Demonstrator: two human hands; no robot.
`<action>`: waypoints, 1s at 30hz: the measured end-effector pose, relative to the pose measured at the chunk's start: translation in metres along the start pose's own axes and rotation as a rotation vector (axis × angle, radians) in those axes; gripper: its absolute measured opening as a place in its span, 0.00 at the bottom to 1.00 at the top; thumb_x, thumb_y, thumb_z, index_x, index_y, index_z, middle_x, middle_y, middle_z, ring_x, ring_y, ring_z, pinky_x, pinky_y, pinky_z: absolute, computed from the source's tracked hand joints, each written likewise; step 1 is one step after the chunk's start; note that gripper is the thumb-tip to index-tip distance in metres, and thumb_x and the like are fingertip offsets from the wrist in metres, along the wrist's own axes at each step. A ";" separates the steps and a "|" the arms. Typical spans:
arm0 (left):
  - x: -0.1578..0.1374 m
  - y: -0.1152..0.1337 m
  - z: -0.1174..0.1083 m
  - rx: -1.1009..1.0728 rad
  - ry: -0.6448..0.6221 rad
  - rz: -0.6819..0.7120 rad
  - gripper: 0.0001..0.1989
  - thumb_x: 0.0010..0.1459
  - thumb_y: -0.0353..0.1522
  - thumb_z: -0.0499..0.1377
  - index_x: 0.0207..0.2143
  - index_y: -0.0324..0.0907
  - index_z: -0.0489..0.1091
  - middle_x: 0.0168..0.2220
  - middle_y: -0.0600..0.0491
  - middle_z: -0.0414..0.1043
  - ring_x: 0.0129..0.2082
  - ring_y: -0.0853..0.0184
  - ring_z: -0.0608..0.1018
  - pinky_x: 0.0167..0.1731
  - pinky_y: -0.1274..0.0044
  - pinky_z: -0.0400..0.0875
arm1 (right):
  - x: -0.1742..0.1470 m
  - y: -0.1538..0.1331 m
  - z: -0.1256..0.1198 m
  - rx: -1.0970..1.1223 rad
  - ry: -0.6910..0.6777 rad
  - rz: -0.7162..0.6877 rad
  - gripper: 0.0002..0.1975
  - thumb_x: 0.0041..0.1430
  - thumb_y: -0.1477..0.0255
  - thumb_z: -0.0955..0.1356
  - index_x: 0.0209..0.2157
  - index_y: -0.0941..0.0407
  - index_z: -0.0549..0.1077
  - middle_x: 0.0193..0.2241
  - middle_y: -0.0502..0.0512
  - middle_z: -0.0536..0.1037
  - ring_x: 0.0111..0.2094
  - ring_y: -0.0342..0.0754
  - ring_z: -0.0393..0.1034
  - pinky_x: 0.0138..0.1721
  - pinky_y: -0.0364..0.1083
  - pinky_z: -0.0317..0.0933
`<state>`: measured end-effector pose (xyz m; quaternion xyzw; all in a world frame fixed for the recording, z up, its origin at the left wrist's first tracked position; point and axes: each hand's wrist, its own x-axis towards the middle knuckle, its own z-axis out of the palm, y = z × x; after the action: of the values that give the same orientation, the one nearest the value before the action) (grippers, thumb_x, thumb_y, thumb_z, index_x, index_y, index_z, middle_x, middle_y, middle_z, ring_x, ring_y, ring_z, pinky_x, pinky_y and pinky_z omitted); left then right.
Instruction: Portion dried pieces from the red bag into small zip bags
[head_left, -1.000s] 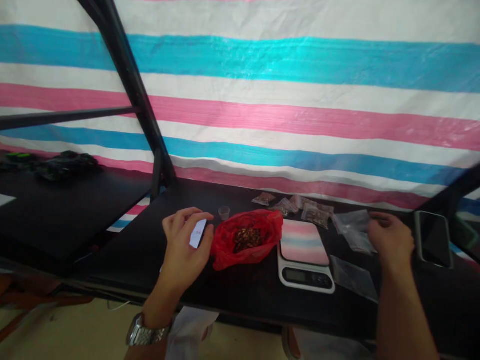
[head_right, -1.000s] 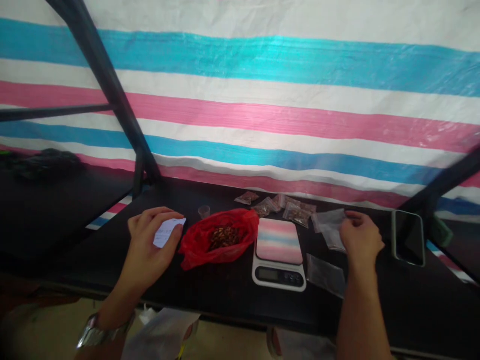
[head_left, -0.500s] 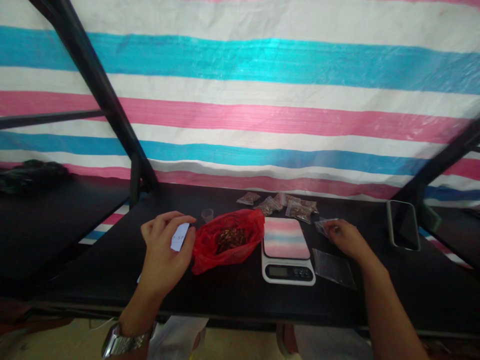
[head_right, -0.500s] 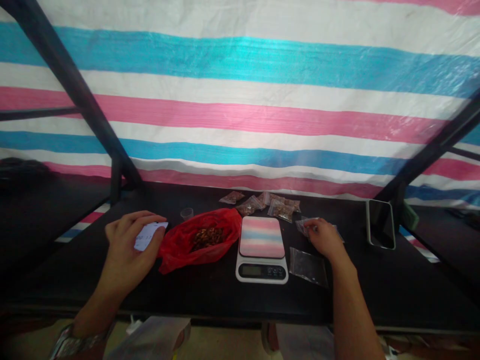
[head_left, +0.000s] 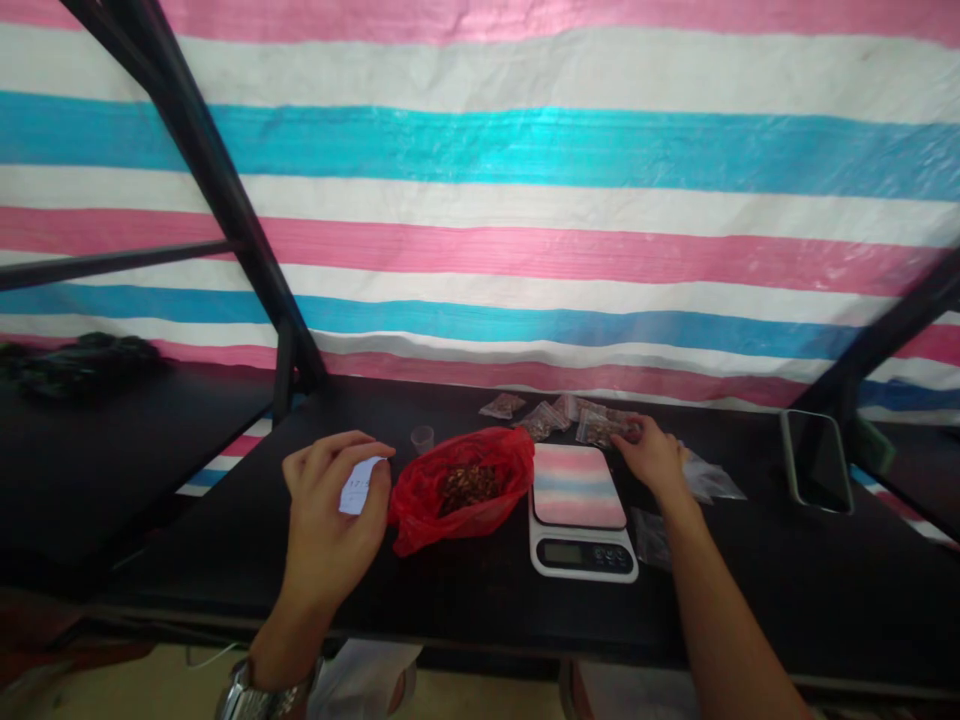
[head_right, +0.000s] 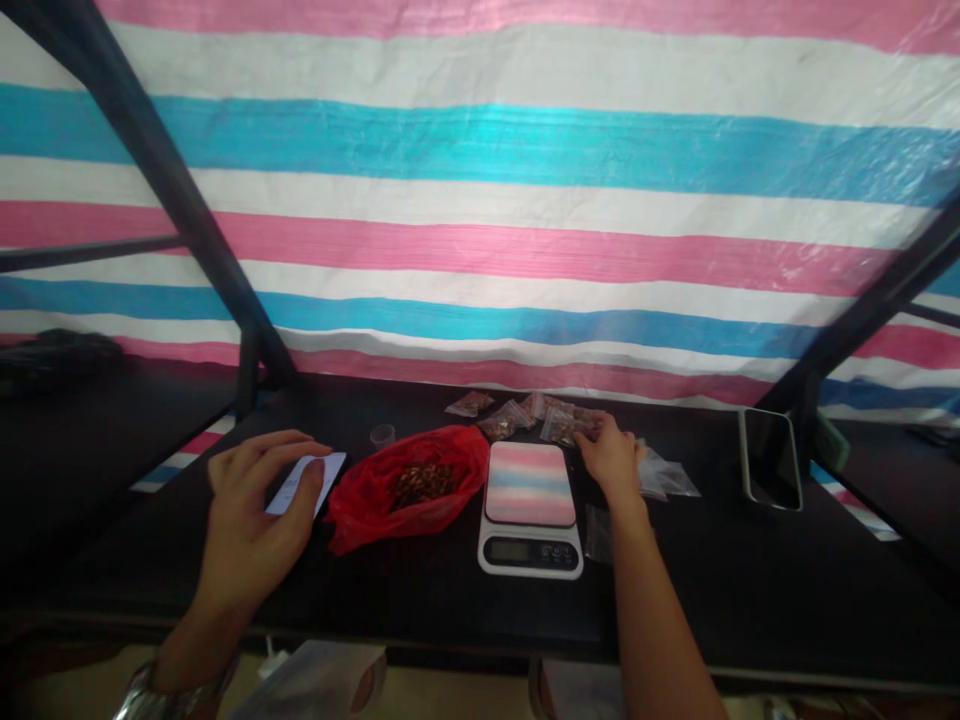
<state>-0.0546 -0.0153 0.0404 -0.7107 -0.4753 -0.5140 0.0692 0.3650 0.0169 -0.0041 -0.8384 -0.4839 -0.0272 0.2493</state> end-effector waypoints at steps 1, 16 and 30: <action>0.001 0.004 0.000 -0.012 0.014 -0.002 0.08 0.69 0.32 0.57 0.39 0.47 0.77 0.43 0.48 0.77 0.48 0.54 0.75 0.50 0.61 0.67 | 0.001 -0.001 -0.002 0.064 0.004 0.025 0.20 0.59 0.67 0.73 0.52 0.58 0.78 0.37 0.63 0.87 0.45 0.65 0.81 0.48 0.60 0.69; -0.005 0.090 0.032 -0.889 -0.408 -0.605 0.14 0.66 0.45 0.61 0.43 0.44 0.76 0.32 0.53 0.78 0.31 0.65 0.79 0.34 0.74 0.74 | -0.078 -0.095 -0.090 1.119 -0.607 -0.201 0.25 0.45 0.58 0.83 0.41 0.53 0.79 0.32 0.51 0.83 0.34 0.48 0.77 0.39 0.47 0.71; 0.002 0.074 0.029 -1.089 -0.598 -0.762 0.19 0.54 0.47 0.71 0.31 0.39 0.80 0.29 0.53 0.78 0.28 0.69 0.75 0.31 0.77 0.70 | -0.089 -0.109 -0.087 0.892 -0.532 -0.503 0.16 0.63 0.59 0.74 0.48 0.52 0.79 0.43 0.56 0.83 0.45 0.53 0.78 0.51 0.54 0.71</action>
<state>0.0194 -0.0367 0.0578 -0.5395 -0.3650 -0.4500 -0.6109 0.2446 -0.0488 0.0895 -0.4895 -0.6790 0.3326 0.4344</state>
